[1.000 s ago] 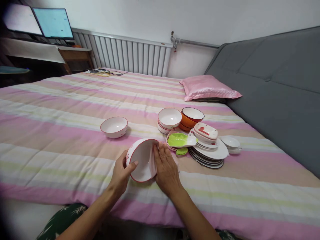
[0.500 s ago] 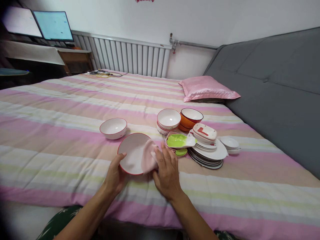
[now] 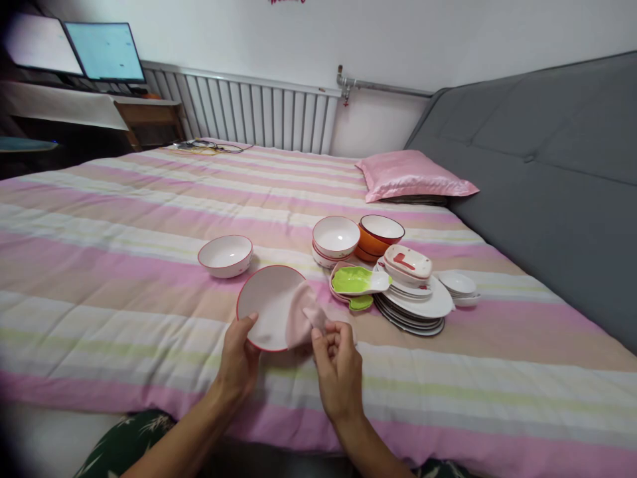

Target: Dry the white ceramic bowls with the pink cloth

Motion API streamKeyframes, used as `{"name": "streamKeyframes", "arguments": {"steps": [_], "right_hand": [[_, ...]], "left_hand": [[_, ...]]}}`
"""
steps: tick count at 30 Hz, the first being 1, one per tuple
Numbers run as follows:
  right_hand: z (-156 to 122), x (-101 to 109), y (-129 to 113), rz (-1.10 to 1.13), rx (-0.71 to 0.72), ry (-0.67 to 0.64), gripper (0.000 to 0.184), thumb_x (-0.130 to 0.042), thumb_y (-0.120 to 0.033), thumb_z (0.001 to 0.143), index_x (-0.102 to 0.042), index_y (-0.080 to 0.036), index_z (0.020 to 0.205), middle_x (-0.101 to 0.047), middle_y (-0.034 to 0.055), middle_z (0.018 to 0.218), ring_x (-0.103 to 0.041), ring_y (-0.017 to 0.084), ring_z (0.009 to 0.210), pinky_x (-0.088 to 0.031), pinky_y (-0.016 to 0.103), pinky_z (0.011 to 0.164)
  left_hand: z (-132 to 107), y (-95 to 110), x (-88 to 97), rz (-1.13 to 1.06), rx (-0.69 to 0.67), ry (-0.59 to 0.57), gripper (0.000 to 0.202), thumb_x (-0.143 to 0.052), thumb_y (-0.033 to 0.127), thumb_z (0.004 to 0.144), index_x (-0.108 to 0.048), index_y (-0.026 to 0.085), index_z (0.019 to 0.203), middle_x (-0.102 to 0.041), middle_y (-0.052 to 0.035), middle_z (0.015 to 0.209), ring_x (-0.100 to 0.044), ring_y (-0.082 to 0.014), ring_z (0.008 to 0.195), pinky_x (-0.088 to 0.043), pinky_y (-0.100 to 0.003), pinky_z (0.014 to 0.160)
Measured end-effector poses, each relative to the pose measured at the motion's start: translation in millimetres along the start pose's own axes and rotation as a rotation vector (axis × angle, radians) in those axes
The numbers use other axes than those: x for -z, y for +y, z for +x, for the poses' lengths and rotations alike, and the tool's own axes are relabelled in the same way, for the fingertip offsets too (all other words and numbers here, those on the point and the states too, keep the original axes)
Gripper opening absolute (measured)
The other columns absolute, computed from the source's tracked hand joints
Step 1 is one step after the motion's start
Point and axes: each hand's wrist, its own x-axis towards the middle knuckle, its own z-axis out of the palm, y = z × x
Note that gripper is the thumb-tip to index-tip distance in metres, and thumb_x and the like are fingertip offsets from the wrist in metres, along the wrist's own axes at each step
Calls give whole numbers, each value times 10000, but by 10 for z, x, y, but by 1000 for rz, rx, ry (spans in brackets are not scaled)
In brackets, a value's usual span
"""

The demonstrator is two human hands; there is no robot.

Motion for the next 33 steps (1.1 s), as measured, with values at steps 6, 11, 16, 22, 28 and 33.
{"name": "streamKeyframes", "arguments": {"steps": [6, 11, 16, 22, 28, 33], "right_hand": [[107, 28, 28, 91, -26, -68, 416, -532, -524, 823, -501, -176, 1049, -683, 67, 838, -652, 203, 721, -520, 300, 630], [110, -35, 36, 317, -90, -97, 449, -582, -484, 804, -540, -159, 1112, -678, 108, 1061, -654, 247, 924, -546, 360, 759], [101, -56, 70, 407, -198, -44, 496, -629, -436, 775, -538, -136, 1160, -660, 132, 1128, -642, 274, 983, -523, 406, 825], [219, 68, 41, 275, -20, 19, 388, -607, -401, 790, -571, -148, 1082, -687, 110, 1031, -649, 258, 917, -523, 383, 790], [378, 305, -29, 88, 249, -66, 290, -540, -327, 849, -608, -158, 1075, -678, 78, 1043, -612, 234, 997, -484, 345, 863], [423, 423, -34, -35, 362, -168, 287, -516, -271, 862, -602, -173, 1117, -679, 62, 1064, -634, 210, 929, -496, 296, 797]], "left_hand": [[-96, -127, -2, 40, -89, -93, 507, -658, 377, 702, -554, 135, 1136, -674, -72, 958, -635, -226, 856, -490, -286, 720], [-196, -210, -4, 127, -154, -182, 544, -669, 394, 687, -537, 153, 1156, -651, -87, 1006, -619, -248, 897, -491, -309, 758], [-261, -221, -2, 297, -263, -266, 638, -714, 378, 621, -510, 178, 1191, -610, -91, 1075, -588, -270, 974, -479, -316, 804], [-225, -238, 28, 340, -260, -343, 668, -664, 399, 662, -469, 185, 1263, -558, -121, 1209, -509, -326, 1133, -453, -355, 866], [-191, -125, 0, 407, -242, -520, 593, -664, 372, 627, -556, 161, 1171, -622, -98, 1072, -567, -294, 977, -441, -341, 838], [-101, -6, 16, 551, -160, -645, 598, -641, 336, 597, -567, 119, 1150, -648, -76, 954, -567, -249, 841, -447, -298, 719]]}}
